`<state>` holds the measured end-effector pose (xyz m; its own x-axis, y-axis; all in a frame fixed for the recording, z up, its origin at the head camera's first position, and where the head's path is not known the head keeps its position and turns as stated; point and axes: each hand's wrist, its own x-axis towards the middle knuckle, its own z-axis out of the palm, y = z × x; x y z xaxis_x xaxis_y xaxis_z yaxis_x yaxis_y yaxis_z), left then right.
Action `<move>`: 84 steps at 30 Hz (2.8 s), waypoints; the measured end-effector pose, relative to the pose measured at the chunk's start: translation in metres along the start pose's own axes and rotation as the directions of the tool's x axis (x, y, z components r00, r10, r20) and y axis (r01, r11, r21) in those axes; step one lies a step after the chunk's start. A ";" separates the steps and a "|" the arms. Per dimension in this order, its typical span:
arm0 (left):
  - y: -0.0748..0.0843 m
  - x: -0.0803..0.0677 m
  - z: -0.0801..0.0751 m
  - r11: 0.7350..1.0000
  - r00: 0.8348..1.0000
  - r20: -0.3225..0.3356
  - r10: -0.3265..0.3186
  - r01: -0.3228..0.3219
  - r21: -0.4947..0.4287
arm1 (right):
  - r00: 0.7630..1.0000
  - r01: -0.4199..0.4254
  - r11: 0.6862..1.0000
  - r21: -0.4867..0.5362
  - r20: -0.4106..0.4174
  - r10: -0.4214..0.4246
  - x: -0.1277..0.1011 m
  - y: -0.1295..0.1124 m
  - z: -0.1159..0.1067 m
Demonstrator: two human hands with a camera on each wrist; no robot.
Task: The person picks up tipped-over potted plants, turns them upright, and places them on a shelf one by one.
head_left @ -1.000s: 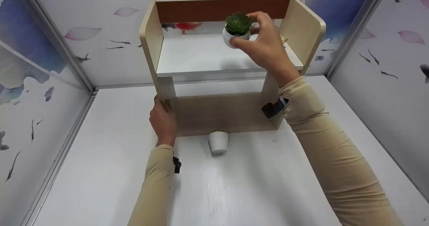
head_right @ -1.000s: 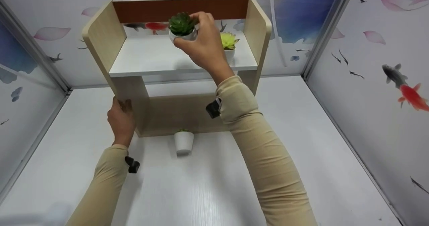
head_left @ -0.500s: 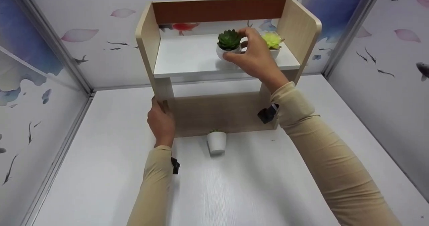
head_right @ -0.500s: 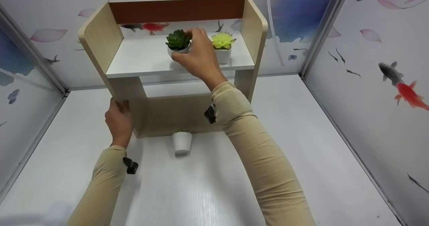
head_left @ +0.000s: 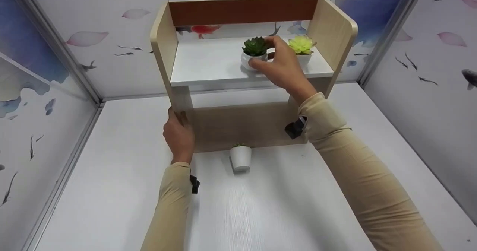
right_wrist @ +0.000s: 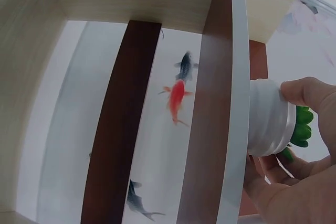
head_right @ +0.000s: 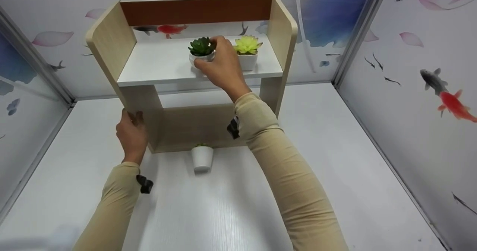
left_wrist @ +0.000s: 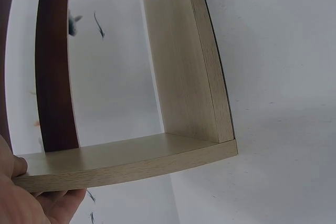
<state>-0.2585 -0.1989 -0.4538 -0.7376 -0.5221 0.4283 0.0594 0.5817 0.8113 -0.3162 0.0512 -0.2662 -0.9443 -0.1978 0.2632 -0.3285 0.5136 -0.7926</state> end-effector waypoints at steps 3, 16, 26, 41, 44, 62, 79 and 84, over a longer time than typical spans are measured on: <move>-0.001 0.000 0.001 1.000 1.000 0.002 0.001 -0.001 -0.003 | 1.000 -0.022 1.000 0.007 0.000 0.022 -0.002 -0.002 0.000; -0.002 -0.001 -0.002 1.000 1.000 0.011 -0.001 0.001 -0.020 | 0.999 0.014 1.000 0.028 -0.039 -0.013 -0.009 -0.030 -0.015; -0.002 -0.001 -0.001 1.000 1.000 0.012 0.005 -0.005 -0.021 | 0.975 0.199 0.970 0.140 -0.128 -0.181 -0.033 -0.061 -0.040; -0.003 0.000 -0.002 1.000 1.000 0.000 0.017 -0.017 -0.010 | 0.958 0.269 0.938 0.217 -0.156 -0.239 -0.085 -0.039 -0.039; -0.004 0.000 -0.002 1.000 1.000 -0.003 0.023 -0.023 -0.009 | 0.961 0.262 0.940 0.220 -0.150 -0.233 -0.092 -0.030 -0.033; -0.004 0.001 -0.002 1.000 0.999 0.033 0.001 0.000 -0.022 | 0.983 0.181 0.965 0.187 -0.069 -0.171 -0.105 0.011 -0.004; -0.003 0.000 -0.003 1.000 1.000 0.030 0.005 -0.005 -0.028 | 0.997 0.067 0.985 0.162 0.028 -0.072 -0.118 0.072 0.039; -0.003 0.000 -0.003 1.000 1.000 0.015 0.008 -0.007 -0.019 | 0.997 0.006 0.990 0.144 0.074 -0.017 -0.119 0.091 0.054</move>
<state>-0.2568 -0.2026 -0.4554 -0.7474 -0.5079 0.4282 0.0777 0.5733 0.8156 -0.2330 0.0762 -0.3991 -0.9344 -0.2674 0.2353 -0.3277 0.3869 -0.8619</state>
